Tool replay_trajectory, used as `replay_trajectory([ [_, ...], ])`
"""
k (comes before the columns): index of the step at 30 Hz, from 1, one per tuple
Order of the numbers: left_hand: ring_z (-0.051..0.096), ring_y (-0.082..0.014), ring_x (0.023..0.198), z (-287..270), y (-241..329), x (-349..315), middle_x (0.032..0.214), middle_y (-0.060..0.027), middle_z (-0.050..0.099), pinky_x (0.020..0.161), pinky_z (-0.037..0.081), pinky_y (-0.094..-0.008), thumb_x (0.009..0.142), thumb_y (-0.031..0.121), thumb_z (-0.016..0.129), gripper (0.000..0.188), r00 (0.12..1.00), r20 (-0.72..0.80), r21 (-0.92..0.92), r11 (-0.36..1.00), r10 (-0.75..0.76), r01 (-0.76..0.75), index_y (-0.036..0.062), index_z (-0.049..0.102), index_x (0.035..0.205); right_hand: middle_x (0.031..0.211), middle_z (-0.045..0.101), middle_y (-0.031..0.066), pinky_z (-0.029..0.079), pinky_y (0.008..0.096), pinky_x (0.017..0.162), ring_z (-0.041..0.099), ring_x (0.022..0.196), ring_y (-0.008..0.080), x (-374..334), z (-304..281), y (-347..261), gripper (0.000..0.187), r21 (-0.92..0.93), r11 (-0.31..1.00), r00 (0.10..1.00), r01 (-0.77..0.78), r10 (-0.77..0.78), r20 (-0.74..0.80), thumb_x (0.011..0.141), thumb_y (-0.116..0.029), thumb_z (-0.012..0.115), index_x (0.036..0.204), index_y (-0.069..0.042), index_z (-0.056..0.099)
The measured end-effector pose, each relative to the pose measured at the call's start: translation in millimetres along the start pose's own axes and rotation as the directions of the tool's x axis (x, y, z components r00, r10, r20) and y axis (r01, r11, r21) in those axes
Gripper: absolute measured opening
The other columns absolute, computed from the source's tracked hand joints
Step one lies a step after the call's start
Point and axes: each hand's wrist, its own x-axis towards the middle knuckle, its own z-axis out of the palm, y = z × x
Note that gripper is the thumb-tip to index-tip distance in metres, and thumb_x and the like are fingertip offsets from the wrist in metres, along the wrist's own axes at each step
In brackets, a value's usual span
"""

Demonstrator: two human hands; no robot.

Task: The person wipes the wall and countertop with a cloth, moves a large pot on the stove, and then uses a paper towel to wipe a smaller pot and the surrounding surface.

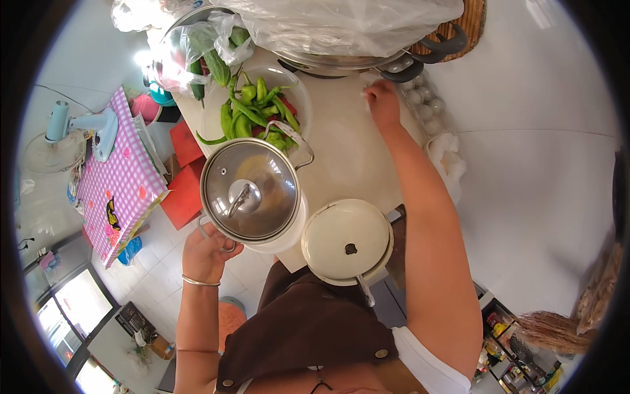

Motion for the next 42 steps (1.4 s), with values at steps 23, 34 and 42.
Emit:
replay_trajectory([
  [23,0.036,-0.0109,0.058,26,7,8,0.067,0.0011,0.038,0.055,0.043,-0.0249,0.07,-0.007,0.044,0.024,0.997,-0.08,0.024,1.0,0.02,-0.018,-0.0053,0.055,0.091,0.134,0.051,-0.0017,0.048,0.031,0.085,0.053,0.095,0.0238,-107,-10,-41,0.04,0.395,0.792,0.477,0.466,-0.6,0.642,0.078,-0.004,0.053,0.116,-0.016,0.061],
  [34,0.035,-0.0101,0.056,38,2,4,0.067,0.0013,0.039,0.05,0.037,-0.0228,0.068,-0.008,0.044,0.019,1.0,-0.011,-0.007,1.0,0.029,-0.029,-0.0039,0.054,0.084,0.133,0.051,0.0063,0.048,0.0317,0.086,0.053,0.099,0.0261,-107,-38,11,0.04,-0.148,0.941,0.932,0.304,-0.262,0.251,0.078,-0.004,0.055,0.117,-0.012,0.06],
  [42,0.046,-0.0126,0.06,51,-7,6,0.07,-0.0011,0.046,0.059,0.054,-0.0304,0.07,-0.007,0.046,0.024,1.0,0.018,0.057,0.998,-0.008,0.007,-0.0072,0.056,0.092,0.127,0.053,0.0129,0.045,0.0329,0.089,0.048,0.104,0.0294,-34,1,44,0.042,-0.479,0.861,0.979,0.169,-0.204,-0.022,0.076,0.0,0.055,0.118,-0.003,0.056],
])
